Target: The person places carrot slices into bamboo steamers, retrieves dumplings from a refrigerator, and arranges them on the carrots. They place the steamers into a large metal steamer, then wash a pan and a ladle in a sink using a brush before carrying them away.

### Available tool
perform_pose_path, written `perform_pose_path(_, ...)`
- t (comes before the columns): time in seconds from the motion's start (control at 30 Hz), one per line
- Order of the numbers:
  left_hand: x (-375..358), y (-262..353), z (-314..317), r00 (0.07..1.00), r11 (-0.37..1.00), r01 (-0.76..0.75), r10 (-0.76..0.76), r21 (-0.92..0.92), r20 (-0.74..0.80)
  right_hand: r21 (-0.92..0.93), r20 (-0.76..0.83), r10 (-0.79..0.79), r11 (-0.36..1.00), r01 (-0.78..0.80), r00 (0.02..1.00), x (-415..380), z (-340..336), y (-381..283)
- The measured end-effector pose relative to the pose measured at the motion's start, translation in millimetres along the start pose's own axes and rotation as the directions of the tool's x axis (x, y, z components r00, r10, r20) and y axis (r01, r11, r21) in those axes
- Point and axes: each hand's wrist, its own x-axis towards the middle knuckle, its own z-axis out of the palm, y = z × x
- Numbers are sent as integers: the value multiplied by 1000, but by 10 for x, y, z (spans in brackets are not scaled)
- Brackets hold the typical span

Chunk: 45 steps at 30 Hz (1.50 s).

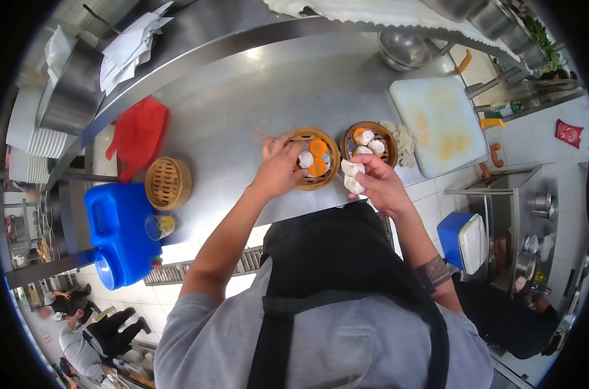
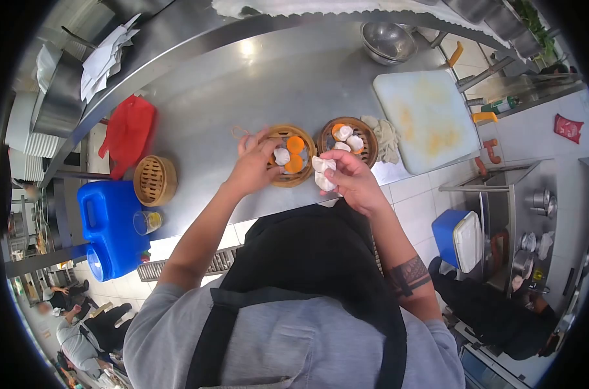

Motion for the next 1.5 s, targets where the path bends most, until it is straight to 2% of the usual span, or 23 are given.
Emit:
perform_pose_path(0.1, 68, 41, -24, 994, 995, -88, 84, -53, -74, -21, 12, -10, 1000, 11, 1000, 69, 6, 65)
perform_pose_path(0.13, 107, 44, -10, 993, 994, -90, 85, -57, -76, -32, 8, -14, 999, 14, 1000, 78, 13, 79)
perform_pose_path(0.2, 219, 35, 10, 979, 980, -201, 200, -12, -35, -31, -11, 1, 1000, -2, 1000, 79, 63, 91)
perform_pose_path(0.3, 360, 24, 65, 987, 987, -158, 158, 2, -16, -13, -25, 22, 1000, -23, 999, 87, 101, 102)
perform_pose_path(0.43, 452, -83, 119, 978, 977, -206, 204, 56, 41, 4, -38, 13, 1000, -13, 999, 103, 64, 148)
perform_pose_path(0.67, 420, -130, 58, 967, 968, -251, 251, 10, 48, -17, -54, 6, 1000, -7, 999, 180, 100, 72)
perform_pose_path(0.73, 401, -124, 45, 965, 966, -258, 258, 5, 47, -69, -63, 17, 997, -21, 998, 242, 118, 69)
perform_pose_path(0.77, 377, -110, 30, 968, 968, -250, 250, -25, -4, -68, -65, 18, 997, -23, 998, 279, 131, 72)
perform_pose_path(0.83, 306, -85, -2, 971, 970, -235, 232, -62, -57, -236, -104, -2, 971, -23, 995, 383, 159, 70)
perform_pose_path(0.87, 244, -76, -20, 981, 979, -185, 178, -86, -81, -238, -102, 9, 971, -33, 995, 438, 196, 45)
perform_pose_path(0.9, 182, -80, -26, 987, 985, -133, 122, -111, -102, -554, -117, -52, 832, -22, 992, 494, 250, 3)
perform_pose_path(0.93, 125, -96, -19, 989, 986, -120, 108, -116, -103, -805, -104, -114, 593, -16, 988, 558, 296, -15)
perform_pose_path(0.97, 74, -111, -15, 990, 993, -108, 102, -53, -101, -807, -96, -102, 590, -18, 990, 635, 321, 3)
perform_pose_path(1.03, 9, -134, -12, 991, 996, -86, 86, 8, -103, -966, 138, -296, 172, 195, 945, 781, 392, 62)
perform_pose_path(1.07, -7, -140, -11, 994, 998, -57, 57, 0, -95, -978, 156, -277, 93, 189, 948, 829, 483, 66)
perform_pose_path(1.1, -17, -143, -12, 996, 1000, -30, 29, -8, -86, -977, 164, -270, 88, 194, 949, 899, 528, 101)
perform_pose_path(1.17, -26, -127, -36, 994, 999, -26, 24, -21, -102, -974, 207, -191, -129, 185, 959, 1026, 547, 191)
perform_pose_path(1.3, -44, -166, -16, 982, 999, -47, 43, -14, -186, -976, 186, -138, -139, 167, 973, 1137, 522, 256)
perform_pose_path(1.37, -61, -183, -9, 984, 999, -27, 23, -17, -177, -989, 141, -241, -87, 124, 960, 1124, 517, 284)
perform_pose_path(1.5, -35, -125, -51, 982, 998, -19, 8, -54, -188, -992, 110, -182, -79, 97, 977, 1009, 566, 161)
